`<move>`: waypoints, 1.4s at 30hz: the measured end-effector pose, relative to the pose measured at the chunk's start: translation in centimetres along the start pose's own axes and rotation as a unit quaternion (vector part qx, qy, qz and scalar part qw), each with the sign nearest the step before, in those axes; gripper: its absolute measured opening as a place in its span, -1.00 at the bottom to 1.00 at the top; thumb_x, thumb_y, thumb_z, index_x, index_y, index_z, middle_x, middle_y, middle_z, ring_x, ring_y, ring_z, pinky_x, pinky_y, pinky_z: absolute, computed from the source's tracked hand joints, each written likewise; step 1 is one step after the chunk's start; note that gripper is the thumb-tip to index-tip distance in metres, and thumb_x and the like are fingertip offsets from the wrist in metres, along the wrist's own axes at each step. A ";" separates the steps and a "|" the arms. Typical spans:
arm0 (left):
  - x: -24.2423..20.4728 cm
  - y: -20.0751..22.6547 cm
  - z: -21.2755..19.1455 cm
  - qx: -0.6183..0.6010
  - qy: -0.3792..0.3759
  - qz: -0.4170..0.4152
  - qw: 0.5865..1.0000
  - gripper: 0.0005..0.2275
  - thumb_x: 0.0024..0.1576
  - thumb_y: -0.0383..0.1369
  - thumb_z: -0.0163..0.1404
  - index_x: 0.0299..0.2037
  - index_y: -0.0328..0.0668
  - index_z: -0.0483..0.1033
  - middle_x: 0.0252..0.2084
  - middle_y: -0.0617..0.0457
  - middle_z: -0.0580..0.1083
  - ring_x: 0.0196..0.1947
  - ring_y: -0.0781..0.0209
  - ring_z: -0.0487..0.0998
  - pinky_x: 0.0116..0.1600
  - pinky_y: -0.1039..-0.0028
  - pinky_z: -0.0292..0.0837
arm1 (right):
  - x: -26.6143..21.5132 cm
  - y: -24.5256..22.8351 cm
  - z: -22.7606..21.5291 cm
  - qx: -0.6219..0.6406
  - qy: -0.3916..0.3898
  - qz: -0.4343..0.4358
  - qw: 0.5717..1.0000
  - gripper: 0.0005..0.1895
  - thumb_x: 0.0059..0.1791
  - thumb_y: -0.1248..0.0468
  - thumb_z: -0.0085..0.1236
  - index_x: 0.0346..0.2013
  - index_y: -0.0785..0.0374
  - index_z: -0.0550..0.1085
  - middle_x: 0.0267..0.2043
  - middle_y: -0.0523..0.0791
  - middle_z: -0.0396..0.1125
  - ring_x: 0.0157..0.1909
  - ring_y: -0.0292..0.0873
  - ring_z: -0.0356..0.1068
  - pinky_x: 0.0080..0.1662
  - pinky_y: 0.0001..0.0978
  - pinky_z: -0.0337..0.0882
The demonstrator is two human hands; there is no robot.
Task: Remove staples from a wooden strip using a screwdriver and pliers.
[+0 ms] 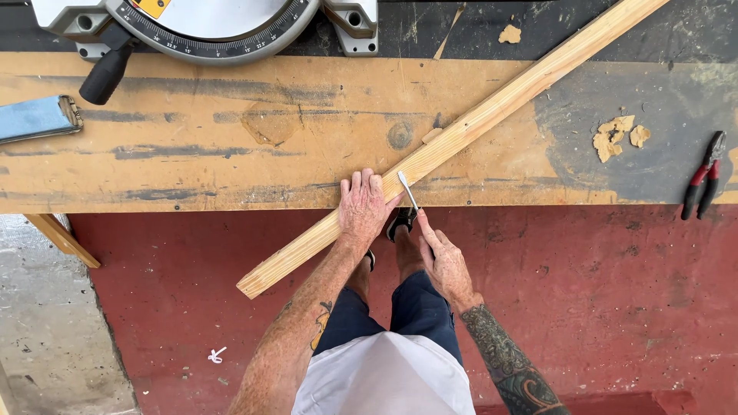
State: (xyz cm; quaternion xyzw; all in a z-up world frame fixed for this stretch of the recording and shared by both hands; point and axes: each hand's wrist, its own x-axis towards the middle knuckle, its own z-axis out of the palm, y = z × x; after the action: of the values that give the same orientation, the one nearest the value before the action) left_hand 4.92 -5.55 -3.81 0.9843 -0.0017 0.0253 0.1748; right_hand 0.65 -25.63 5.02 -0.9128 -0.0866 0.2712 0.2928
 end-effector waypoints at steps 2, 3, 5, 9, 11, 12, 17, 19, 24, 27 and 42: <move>0.9 0.1 -0.4 0.002 0.009 0.010 1.000 -0.50 0.08 0.15 0.04 -0.26 -0.18 0.32 -0.24 -0.02 0.31 -0.20 -0.01 0.40 -0.14 0.16 0.30 | 0.7 0.4 -1.2 -0.012 0.013 -0.014 1.000 -0.39 0.16 0.20 -0.21 0.52 -0.22 0.04 -0.33 0.09 0.31 -0.27 0.23 0.45 -0.35 0.15 0.51; 0.0 0.2 -1.0 0.006 0.007 0.006 1.000 -0.50 0.09 0.16 0.03 -0.27 -0.19 0.32 -0.25 -0.04 0.32 -0.21 -0.02 0.41 -0.15 0.15 0.31 | 0.1 0.4 -1.5 -0.022 0.007 -0.028 0.999 -0.40 0.16 0.19 -0.22 0.52 -0.23 0.05 -0.37 0.04 0.30 -0.33 0.18 0.44 -0.38 0.11 0.48; 0.1 0.4 -1.5 0.008 0.004 0.007 1.000 -0.49 0.09 0.17 0.02 -0.27 -0.19 0.32 -0.23 -0.05 0.32 -0.20 -0.03 0.41 -0.14 0.14 0.31 | 0.2 -2.9 -6.2 -0.036 -0.057 0.018 0.998 -0.42 0.16 0.14 -0.22 0.50 -0.29 0.07 -0.26 0.05 0.36 -0.20 0.21 0.47 -0.25 0.11 0.53; 0.6 0.4 -1.7 0.008 0.010 0.011 1.000 -0.48 0.11 0.18 -0.01 -0.27 -0.21 0.32 -0.23 -0.06 0.33 -0.20 -0.04 0.41 -0.14 0.15 0.32 | 1.7 -6.3 -10.9 -0.096 -0.180 0.099 0.974 -0.46 0.16 -0.01 -0.31 0.49 -0.36 0.10 0.02 0.07 0.42 0.05 0.27 0.46 -0.03 0.16 0.54; 0.4 0.7 -1.8 0.005 0.014 0.010 1.000 -0.49 0.11 0.17 -0.01 -0.28 -0.21 0.32 -0.23 -0.07 0.33 -0.21 -0.04 0.41 -0.15 0.14 0.32 | 1.9 -6.3 -10.7 -0.100 -0.185 0.107 0.972 -0.46 0.16 -0.02 -0.30 0.48 -0.35 0.11 0.06 0.07 0.41 0.09 0.28 0.44 0.00 0.17 0.53; 0.3 0.7 -1.9 0.004 0.017 0.006 1.000 -0.49 0.11 0.17 0.00 -0.29 -0.20 0.32 -0.23 -0.07 0.33 -0.21 -0.04 0.42 -0.15 0.14 0.32 | 2.1 -6.4 -10.5 -0.102 -0.194 0.113 0.969 -0.46 0.15 -0.03 -0.28 0.47 -0.35 0.13 0.10 0.07 0.40 0.13 0.29 0.42 0.02 0.19 0.52; 0.4 0.2 -1.4 -0.003 0.013 0.000 1.000 -0.51 0.10 0.16 0.00 -0.29 -0.17 0.31 -0.22 -0.05 0.33 -0.19 -0.02 0.40 -0.13 0.16 0.31 | 0.9 -3.3 -5.6 -0.073 -0.122 0.072 0.987 -0.40 0.16 0.12 -0.28 0.52 -0.35 0.00 -0.02 0.16 0.33 0.03 0.32 0.39 -0.05 0.17 0.49; 0.7 0.2 -1.1 -0.010 0.001 -0.004 1.000 -0.52 0.10 0.15 0.00 -0.29 -0.16 0.31 -0.21 -0.03 0.32 -0.18 0.00 0.40 -0.11 0.17 0.31 | 1.2 0.2 -2.1 -0.044 -0.057 0.009 0.997 -0.36 0.16 0.22 -0.23 0.54 -0.27 0.01 -0.27 0.11 0.37 -0.20 0.28 0.48 -0.24 0.11 0.54; 0.2 0.1 -0.6 -0.001 -0.010 0.002 1.000 -0.51 0.06 0.15 0.04 -0.27 -0.15 0.30 -0.20 -0.03 0.32 -0.18 -0.01 0.39 -0.13 0.15 0.30 | 1.3 2.8 0.2 -0.022 -0.005 -0.021 1.000 -0.36 0.14 0.20 -0.15 0.51 -0.32 0.05 -0.28 0.13 0.35 -0.21 0.31 0.46 -0.28 0.20 0.51; 0.4 0.4 -0.7 0.002 -0.010 0.003 1.000 -0.50 0.10 0.16 0.00 -0.26 -0.18 0.30 -0.21 -0.05 0.32 -0.19 -0.04 0.39 -0.13 0.13 0.30 | 1.2 -0.4 -5.5 -0.076 -0.093 0.043 0.992 -0.43 0.17 0.06 -0.25 0.49 -0.45 0.03 0.04 0.21 0.39 0.03 0.40 0.43 -0.02 0.24 0.52; 0.0 0.1 -0.2 0.016 -0.014 0.006 1.000 -0.48 0.06 0.14 0.07 -0.23 -0.23 0.34 -0.20 -0.07 0.34 -0.20 -0.05 0.41 -0.12 0.08 0.30 | 1.4 1.0 -2.8 -0.037 0.031 -0.072 0.996 -0.41 0.15 0.18 -0.21 0.50 -0.30 0.10 -0.48 -0.07 0.26 -0.50 0.15 0.42 -0.46 0.01 0.45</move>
State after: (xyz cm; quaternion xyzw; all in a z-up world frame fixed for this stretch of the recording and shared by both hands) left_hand 4.87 -5.57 -3.58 0.9871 -0.0101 0.0128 0.1592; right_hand 3.37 -27.38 5.67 -0.9223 -0.1534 0.2176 0.2803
